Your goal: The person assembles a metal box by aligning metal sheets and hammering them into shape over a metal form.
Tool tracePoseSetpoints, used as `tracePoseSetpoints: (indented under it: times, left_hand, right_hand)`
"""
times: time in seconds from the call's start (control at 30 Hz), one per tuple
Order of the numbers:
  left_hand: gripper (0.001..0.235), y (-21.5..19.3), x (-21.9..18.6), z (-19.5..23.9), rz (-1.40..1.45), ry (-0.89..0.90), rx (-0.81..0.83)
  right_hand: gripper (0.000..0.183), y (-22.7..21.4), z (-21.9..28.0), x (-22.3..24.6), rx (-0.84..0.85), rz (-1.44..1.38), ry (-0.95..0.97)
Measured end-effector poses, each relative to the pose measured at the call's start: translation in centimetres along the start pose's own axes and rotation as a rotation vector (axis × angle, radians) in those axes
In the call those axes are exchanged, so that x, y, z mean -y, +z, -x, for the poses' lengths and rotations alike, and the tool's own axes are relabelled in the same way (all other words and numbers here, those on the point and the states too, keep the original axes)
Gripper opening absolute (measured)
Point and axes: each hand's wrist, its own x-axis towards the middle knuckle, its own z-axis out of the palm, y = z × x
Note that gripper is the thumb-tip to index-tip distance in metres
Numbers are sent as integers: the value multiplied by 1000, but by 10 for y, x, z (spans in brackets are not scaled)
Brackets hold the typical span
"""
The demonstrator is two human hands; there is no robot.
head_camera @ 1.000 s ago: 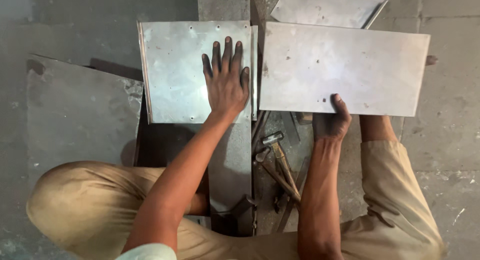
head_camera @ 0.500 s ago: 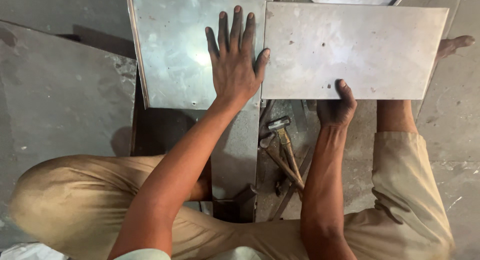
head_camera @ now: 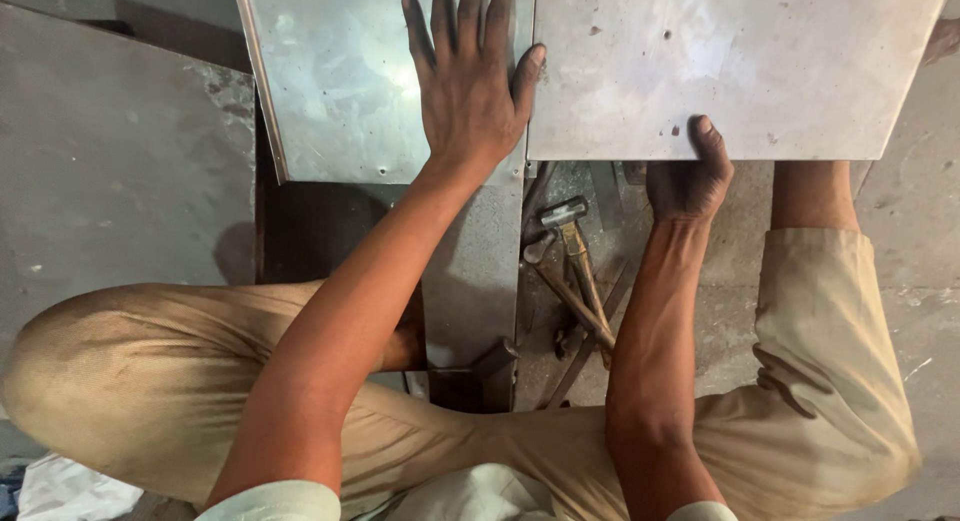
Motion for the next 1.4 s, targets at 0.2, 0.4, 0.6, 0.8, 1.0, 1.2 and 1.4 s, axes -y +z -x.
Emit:
tracePoseSetpoints:
  times: [0.2, 0.4, 0.6, 0.8, 1.0, 1.2, 1.4]
  left_hand:
    - [64, 7, 2, 2, -16, 7, -8]
    - [64, 12, 4, 2, -27, 22, -38]
    - [65, 11, 7, 5, -3, 9, -32]
    - [96, 3, -12, -2, 7, 28, -76]
    - [110, 2, -24, -11, 114, 11, -77]
    - [69, -14, 6, -1, 165, -59, -28]
    - [50, -12, 18, 5, 216, -38, -184]
  right_hand:
    - [40, -7, 2, 1, -11, 36, -7]
    - [49, 1, 1, -1, 19, 55, -1]
    - [41, -12, -2, 8, 125, -45, 18]
    - [35, -52, -13, 31, -100, 8, -50]
    - [58, -71, 18, 15, -120, 115, 198]
    - [52, -66, 145, -69, 474, 2231, 618]
    - [57, -22, 178, -68, 262, 2019, 197]
